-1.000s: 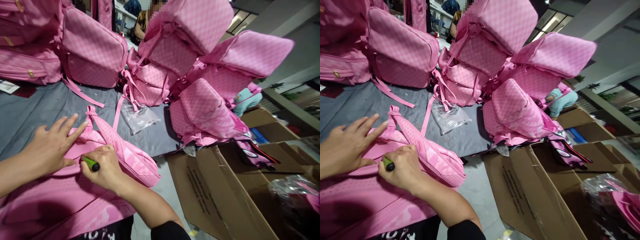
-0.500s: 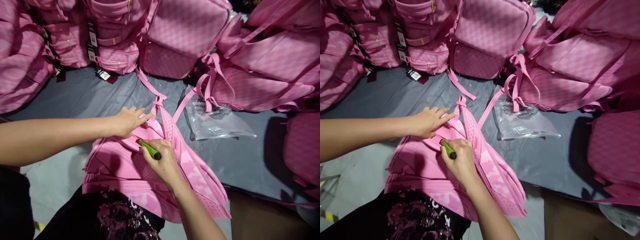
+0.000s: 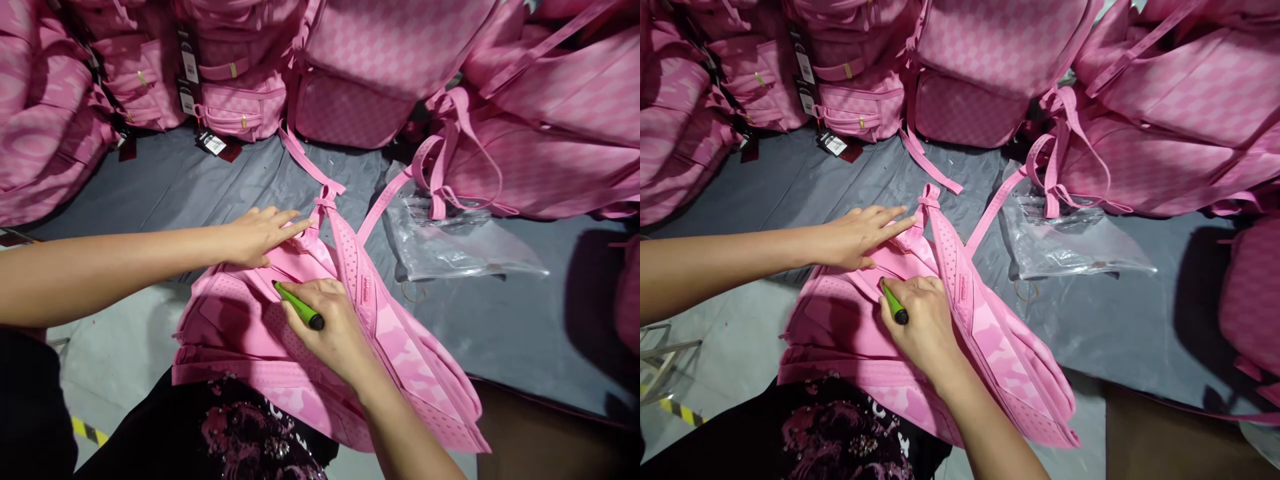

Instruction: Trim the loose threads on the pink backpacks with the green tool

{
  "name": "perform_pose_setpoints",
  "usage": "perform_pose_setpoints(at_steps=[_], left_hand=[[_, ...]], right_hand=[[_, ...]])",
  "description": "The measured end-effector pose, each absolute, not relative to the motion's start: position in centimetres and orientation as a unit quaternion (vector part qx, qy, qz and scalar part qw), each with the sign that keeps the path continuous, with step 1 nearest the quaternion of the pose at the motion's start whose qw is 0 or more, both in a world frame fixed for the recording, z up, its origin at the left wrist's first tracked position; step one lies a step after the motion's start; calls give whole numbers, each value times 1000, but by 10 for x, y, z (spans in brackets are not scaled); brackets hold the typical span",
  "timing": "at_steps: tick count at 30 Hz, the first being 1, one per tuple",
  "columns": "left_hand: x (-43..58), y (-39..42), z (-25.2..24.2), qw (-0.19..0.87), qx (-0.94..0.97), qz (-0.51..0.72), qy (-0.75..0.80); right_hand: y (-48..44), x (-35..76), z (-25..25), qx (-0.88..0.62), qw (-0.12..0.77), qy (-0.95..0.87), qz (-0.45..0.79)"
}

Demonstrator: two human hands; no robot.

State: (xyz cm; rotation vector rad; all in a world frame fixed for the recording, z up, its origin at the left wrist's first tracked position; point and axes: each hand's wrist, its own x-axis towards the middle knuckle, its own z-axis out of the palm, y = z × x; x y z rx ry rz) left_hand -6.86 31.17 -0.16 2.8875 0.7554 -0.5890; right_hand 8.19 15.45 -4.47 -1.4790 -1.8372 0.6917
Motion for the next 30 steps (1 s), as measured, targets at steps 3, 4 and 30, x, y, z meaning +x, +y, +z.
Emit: perform_pose_setpoints(at_steps=[3,4,30], left_hand=[[-67,303,8,45,931,-223,285],[-67,302,10,45,927,-228,294],[-73,311,5,50,924,-241,293]], right_hand=[[158,79,-50,-580,337,-710,212],[158,77,-52,-581,346,-710,200],[162,71,-55,-564,361,-705,233]])
